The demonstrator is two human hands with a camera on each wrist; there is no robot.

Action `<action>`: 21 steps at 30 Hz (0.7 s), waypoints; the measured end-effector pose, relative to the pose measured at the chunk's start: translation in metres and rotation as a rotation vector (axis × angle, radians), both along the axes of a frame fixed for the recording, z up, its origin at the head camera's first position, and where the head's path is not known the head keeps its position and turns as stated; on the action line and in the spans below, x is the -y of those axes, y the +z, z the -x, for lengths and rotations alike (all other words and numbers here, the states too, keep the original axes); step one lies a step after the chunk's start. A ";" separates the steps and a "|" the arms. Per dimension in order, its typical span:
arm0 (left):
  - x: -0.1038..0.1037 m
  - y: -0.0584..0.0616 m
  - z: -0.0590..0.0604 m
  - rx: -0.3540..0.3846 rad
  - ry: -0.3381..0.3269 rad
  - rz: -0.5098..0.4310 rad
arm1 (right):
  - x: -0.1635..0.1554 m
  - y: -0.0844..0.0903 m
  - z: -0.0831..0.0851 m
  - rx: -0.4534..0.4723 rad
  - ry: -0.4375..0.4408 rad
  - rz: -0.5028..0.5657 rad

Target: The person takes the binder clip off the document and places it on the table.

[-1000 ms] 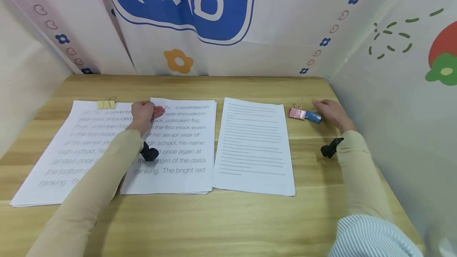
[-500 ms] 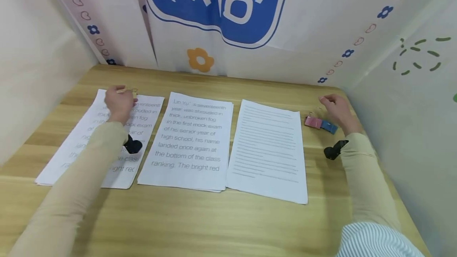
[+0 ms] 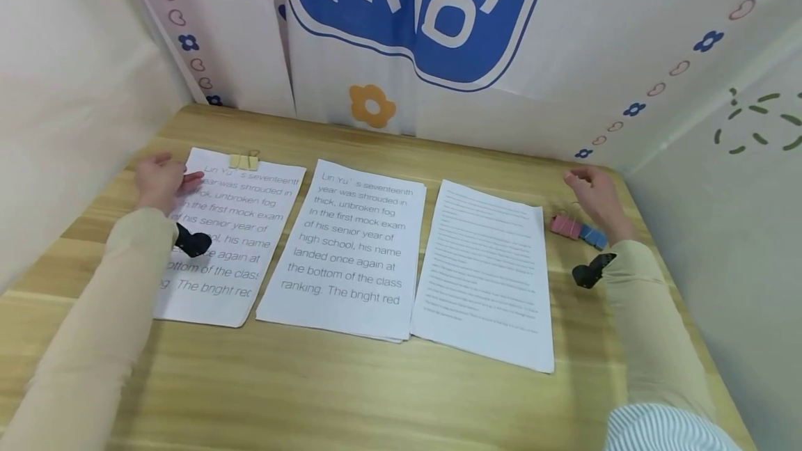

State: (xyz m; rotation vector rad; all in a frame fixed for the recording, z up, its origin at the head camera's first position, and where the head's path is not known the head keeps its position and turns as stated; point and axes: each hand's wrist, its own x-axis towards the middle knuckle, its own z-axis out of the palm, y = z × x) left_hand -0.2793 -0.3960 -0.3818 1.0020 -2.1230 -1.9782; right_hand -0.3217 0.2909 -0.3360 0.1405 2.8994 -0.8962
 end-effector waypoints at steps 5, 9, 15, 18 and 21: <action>0.004 -0.005 0.006 -0.030 0.021 -0.107 | 0.005 -0.004 0.000 -0.004 0.000 -0.014; 0.004 -0.011 0.009 -0.037 0.035 -0.117 | 0.015 -0.002 0.004 -0.015 0.016 -0.034; 0.000 -0.015 0.011 -0.052 -0.002 -0.046 | 0.045 0.003 0.013 -0.048 0.096 -0.023; 0.001 -0.017 0.012 -0.062 -0.025 -0.021 | 0.066 0.006 0.018 -0.045 0.141 -0.010; 0.004 -0.018 0.011 -0.069 -0.033 -0.016 | 0.091 0.008 0.027 -0.065 0.200 0.019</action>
